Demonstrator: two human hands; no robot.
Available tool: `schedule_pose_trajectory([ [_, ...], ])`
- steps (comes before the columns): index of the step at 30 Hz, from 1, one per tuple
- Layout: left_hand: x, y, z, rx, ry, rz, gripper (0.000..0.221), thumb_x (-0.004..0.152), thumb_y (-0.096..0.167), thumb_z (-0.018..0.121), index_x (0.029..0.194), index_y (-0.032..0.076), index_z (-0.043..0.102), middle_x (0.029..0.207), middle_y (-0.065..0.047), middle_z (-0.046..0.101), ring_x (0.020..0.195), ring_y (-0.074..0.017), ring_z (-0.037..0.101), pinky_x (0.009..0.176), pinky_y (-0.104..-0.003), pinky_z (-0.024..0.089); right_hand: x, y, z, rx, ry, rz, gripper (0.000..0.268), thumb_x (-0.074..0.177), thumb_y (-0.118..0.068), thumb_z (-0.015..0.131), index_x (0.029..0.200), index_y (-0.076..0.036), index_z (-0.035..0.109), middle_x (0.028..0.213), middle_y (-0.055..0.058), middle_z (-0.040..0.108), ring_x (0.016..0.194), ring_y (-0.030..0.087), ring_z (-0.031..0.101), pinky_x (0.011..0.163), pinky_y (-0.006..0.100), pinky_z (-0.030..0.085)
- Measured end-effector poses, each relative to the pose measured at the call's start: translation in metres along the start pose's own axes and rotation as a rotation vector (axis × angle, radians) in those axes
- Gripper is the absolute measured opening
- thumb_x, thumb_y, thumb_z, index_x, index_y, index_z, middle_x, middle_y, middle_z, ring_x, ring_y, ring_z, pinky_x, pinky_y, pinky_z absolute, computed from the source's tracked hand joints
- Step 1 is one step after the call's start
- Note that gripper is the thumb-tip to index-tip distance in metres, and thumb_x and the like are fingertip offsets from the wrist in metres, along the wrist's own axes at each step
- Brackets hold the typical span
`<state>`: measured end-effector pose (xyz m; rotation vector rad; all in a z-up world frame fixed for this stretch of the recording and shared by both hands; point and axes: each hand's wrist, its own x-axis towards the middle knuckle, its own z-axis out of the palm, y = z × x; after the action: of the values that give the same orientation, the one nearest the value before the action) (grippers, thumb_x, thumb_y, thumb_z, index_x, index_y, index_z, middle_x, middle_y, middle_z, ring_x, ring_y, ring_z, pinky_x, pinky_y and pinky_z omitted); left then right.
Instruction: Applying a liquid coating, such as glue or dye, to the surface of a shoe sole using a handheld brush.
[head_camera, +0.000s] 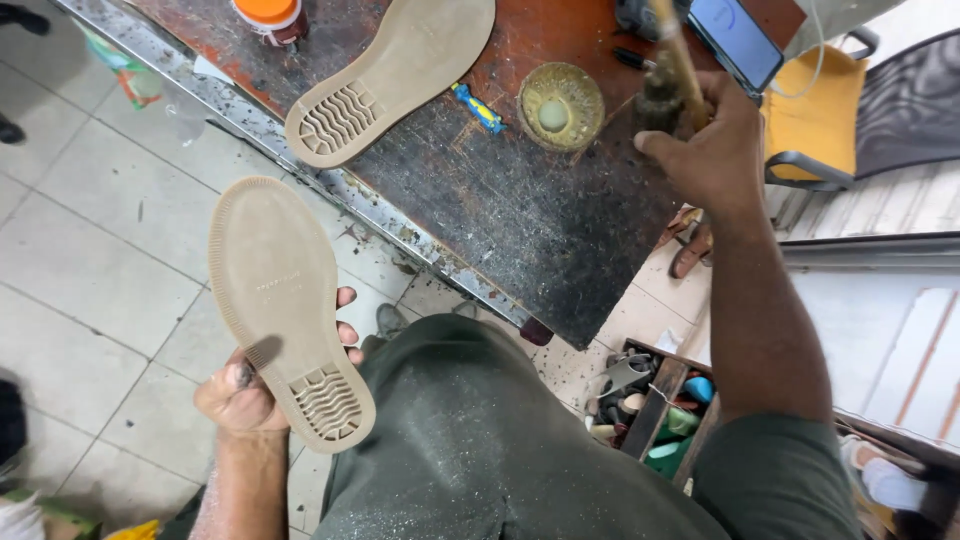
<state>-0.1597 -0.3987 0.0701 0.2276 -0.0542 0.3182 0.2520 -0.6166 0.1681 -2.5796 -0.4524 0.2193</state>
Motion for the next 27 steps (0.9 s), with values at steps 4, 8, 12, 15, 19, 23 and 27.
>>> schedule_pose_trajectory([
  [4,0.007,0.009,-0.004,-0.016,-0.024,-0.041,0.089,0.097,0.021,0.082,0.158,-0.008,0.024,0.150,-0.038,0.040,0.126,-0.0506,0.052,0.109,-0.069,0.045,0.021,0.058,0.033,0.131,0.094,-0.097,0.047,0.081,-0.015,0.097,0.101,-0.016,0.054,0.085,-0.004,0.059,0.076,0.011,0.059,0.066,0.032,0.049],
  [8,0.016,0.005,-0.005,-0.030,-0.005,-0.126,0.096,0.092,0.021,0.086,0.157,-0.011,0.022,0.148,-0.037,0.042,0.125,-0.0475,0.057,0.108,-0.066,0.048,0.040,0.079,0.059,0.287,0.216,-0.236,0.055,0.082,-0.007,0.100,0.108,-0.014,0.052,0.086,0.000,0.058,0.078,0.013,0.059,0.068,0.036,0.054],
  [12,0.023,-0.006,-0.005,0.041,0.004,-0.168,0.092,0.091,0.024,0.087,0.153,-0.013,0.030,0.148,-0.034,0.044,0.126,-0.0463,0.057,0.107,-0.064,0.049,0.065,0.079,0.071,0.412,0.255,-0.560,0.049,0.093,-0.004,0.093,0.116,-0.012,0.051,0.104,0.010,0.056,0.094,0.028,0.059,0.072,0.052,0.050],
  [15,0.029,-0.019,0.001,0.056,0.001,-0.096,0.088,0.092,0.020,0.084,0.153,-0.014,0.030,0.146,-0.037,0.044,0.125,-0.0511,0.057,0.105,-0.067,0.049,0.081,0.040,0.068,0.350,0.207,-0.590,0.045,0.089,-0.005,0.090,0.115,-0.009,0.054,0.106,0.010,0.062,0.093,0.028,0.066,0.074,0.045,0.055],
  [19,0.035,-0.028,0.012,0.093,-0.001,-0.048,0.089,0.094,0.020,0.082,0.155,-0.013,0.027,0.148,-0.037,0.042,0.127,-0.0516,0.056,0.107,-0.070,0.046,0.105,-0.013,0.072,0.399,0.023,-0.594,0.047,0.088,-0.005,0.085,0.123,-0.009,0.054,0.116,0.012,0.068,0.101,0.026,0.073,0.080,0.038,0.060],
  [23,0.033,-0.042,0.020,0.135,-0.019,-0.037,0.092,0.094,0.026,0.085,0.157,-0.009,0.027,0.151,-0.033,0.042,0.128,-0.0437,0.057,0.109,-0.065,0.049,0.112,-0.033,0.089,0.215,-0.062,-0.458,0.036,0.092,-0.018,0.089,0.116,-0.004,0.065,0.119,0.008,0.074,0.102,0.020,0.070,0.083,0.042,0.053],
  [27,0.027,-0.052,-0.002,0.053,-0.048,-0.016,0.095,0.094,0.031,0.075,0.161,-0.008,0.021,0.158,-0.034,0.034,0.134,-0.0463,0.053,0.114,-0.066,0.043,0.156,0.001,0.114,0.176,-0.084,-0.703,0.020,0.095,-0.014,0.089,0.099,-0.012,0.070,0.096,-0.002,0.068,0.081,0.013,0.056,0.070,0.038,0.050],
])
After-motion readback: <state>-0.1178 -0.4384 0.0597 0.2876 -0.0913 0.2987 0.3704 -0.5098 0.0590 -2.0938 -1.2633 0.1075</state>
